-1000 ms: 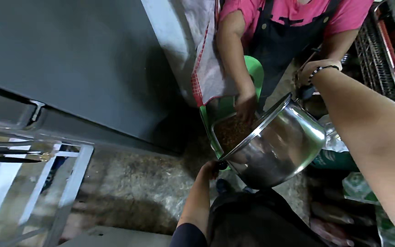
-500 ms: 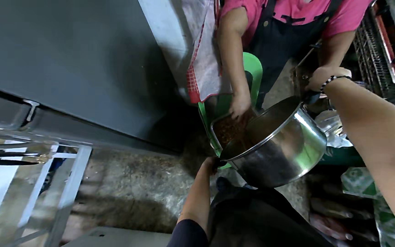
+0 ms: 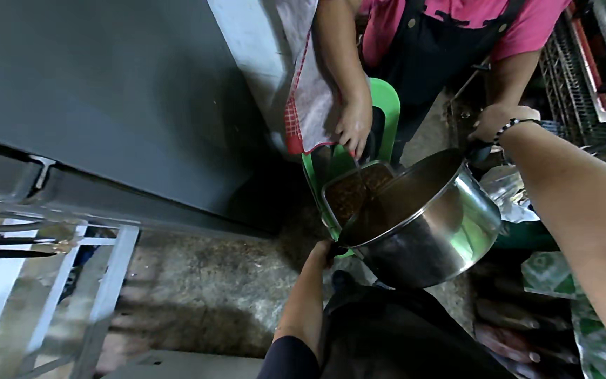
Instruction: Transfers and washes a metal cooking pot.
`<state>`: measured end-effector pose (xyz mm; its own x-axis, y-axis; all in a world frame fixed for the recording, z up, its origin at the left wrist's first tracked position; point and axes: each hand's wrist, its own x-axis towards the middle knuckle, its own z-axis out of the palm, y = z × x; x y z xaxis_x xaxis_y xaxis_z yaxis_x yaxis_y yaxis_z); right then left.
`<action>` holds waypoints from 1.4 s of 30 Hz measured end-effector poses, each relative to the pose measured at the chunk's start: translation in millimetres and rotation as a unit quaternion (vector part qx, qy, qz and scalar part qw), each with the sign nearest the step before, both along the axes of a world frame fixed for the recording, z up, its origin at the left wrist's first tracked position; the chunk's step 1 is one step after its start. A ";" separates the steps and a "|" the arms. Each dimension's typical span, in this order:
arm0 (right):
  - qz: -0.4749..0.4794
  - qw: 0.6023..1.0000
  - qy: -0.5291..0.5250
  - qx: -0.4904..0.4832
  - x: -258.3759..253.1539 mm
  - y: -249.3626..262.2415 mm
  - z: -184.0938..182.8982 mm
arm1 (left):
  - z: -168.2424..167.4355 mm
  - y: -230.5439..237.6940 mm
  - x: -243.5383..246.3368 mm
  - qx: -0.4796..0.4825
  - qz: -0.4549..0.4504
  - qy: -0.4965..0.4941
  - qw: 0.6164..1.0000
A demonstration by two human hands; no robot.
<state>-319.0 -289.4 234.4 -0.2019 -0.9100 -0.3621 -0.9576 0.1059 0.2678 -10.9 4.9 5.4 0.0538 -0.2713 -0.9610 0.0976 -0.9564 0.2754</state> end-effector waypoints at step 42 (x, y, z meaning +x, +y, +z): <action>-0.058 0.944 -0.318 -0.066 -138.7 69.7 -23.7 | 3.4 -4.7 -23.0 -0.234 -0.010 -0.183 0.955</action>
<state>-457.7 -219.6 210.7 -0.0824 -0.9406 -0.3295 -0.8999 0.2123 -0.3810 -33.9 0.2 8.8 0.3535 -0.6702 -0.6526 -0.1037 -0.7214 0.6847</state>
